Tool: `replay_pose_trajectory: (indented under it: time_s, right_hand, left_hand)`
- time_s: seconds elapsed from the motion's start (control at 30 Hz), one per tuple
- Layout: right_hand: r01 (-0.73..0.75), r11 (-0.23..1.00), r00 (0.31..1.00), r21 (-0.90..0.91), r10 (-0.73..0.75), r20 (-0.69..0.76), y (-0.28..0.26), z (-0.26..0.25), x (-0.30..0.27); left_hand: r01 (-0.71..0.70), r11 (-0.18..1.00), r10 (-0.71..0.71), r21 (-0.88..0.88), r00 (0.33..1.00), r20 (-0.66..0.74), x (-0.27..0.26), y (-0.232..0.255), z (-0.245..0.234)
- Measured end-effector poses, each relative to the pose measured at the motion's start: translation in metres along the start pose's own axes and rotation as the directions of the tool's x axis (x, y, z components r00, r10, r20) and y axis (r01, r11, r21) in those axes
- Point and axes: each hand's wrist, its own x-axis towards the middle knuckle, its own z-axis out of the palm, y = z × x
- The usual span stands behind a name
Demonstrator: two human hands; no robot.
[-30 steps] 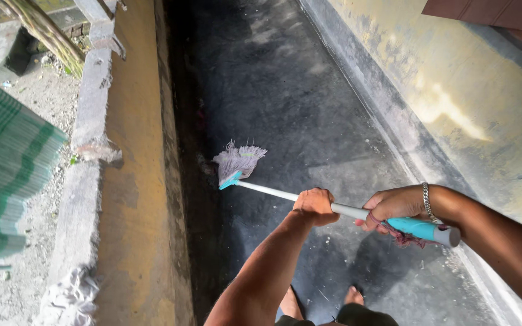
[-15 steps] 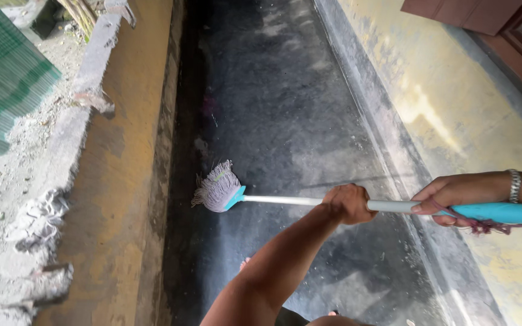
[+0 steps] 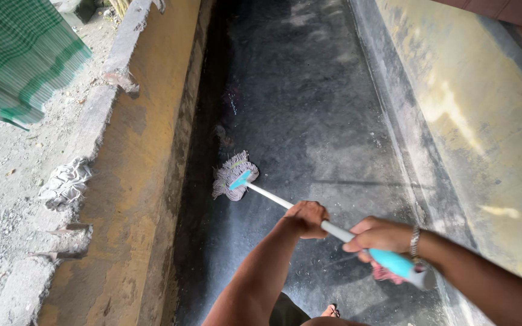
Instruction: The person mops a dark floor in a narrow walkway using a mop with a white head and blue handle, moving the mop back and forth across the surface.
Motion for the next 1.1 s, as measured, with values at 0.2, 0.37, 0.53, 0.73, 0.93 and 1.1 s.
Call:
replay_pose_trajectory:
  time_s: [0.2, 0.37, 0.53, 0.73, 0.93, 1.1]
  right_hand:
    - [0.165, 0.979, 0.986, -0.117, -0.168, -0.015, -0.013, 0.028, 0.108]
    - [0.131, 0.985, 0.987, 0.11, -0.119, -0.104, -0.092, 0.049, 0.15]
    - [0.228, 0.932, 0.963, 0.281, -0.174, -0.206, -0.187, 0.065, 0.233]
    - [0.387, 0.891, 0.909, 0.237, -0.324, -0.263, -0.28, 0.087, 0.36]
    - [0.265, 0.964, 0.916, 0.041, -0.238, -0.322, -0.369, 0.061, 0.438]
    - [0.294, 0.941, 0.922, 0.169, -0.232, -0.311, -0.415, 0.03, 0.456]
  left_hand:
    - [0.105, 0.984, -0.116, 0.147, 0.991, 0.065, -0.011, -0.072, 0.0]
    - [0.282, 0.942, -0.275, 0.184, 0.959, -0.064, 0.006, -0.166, -0.004]
    - [0.467, 0.859, -0.426, 0.211, 0.88, -0.211, 0.03, -0.288, -0.022]
    - [0.542, 0.819, -0.507, 0.188, 0.837, -0.203, 0.031, -0.415, -0.062]
    - [0.467, 0.861, -0.505, -0.2, 0.831, -0.232, 0.008, -0.468, -0.122]
    - [0.303, 0.879, -0.422, -0.369, 0.855, -0.303, -0.024, -0.454, -0.148]
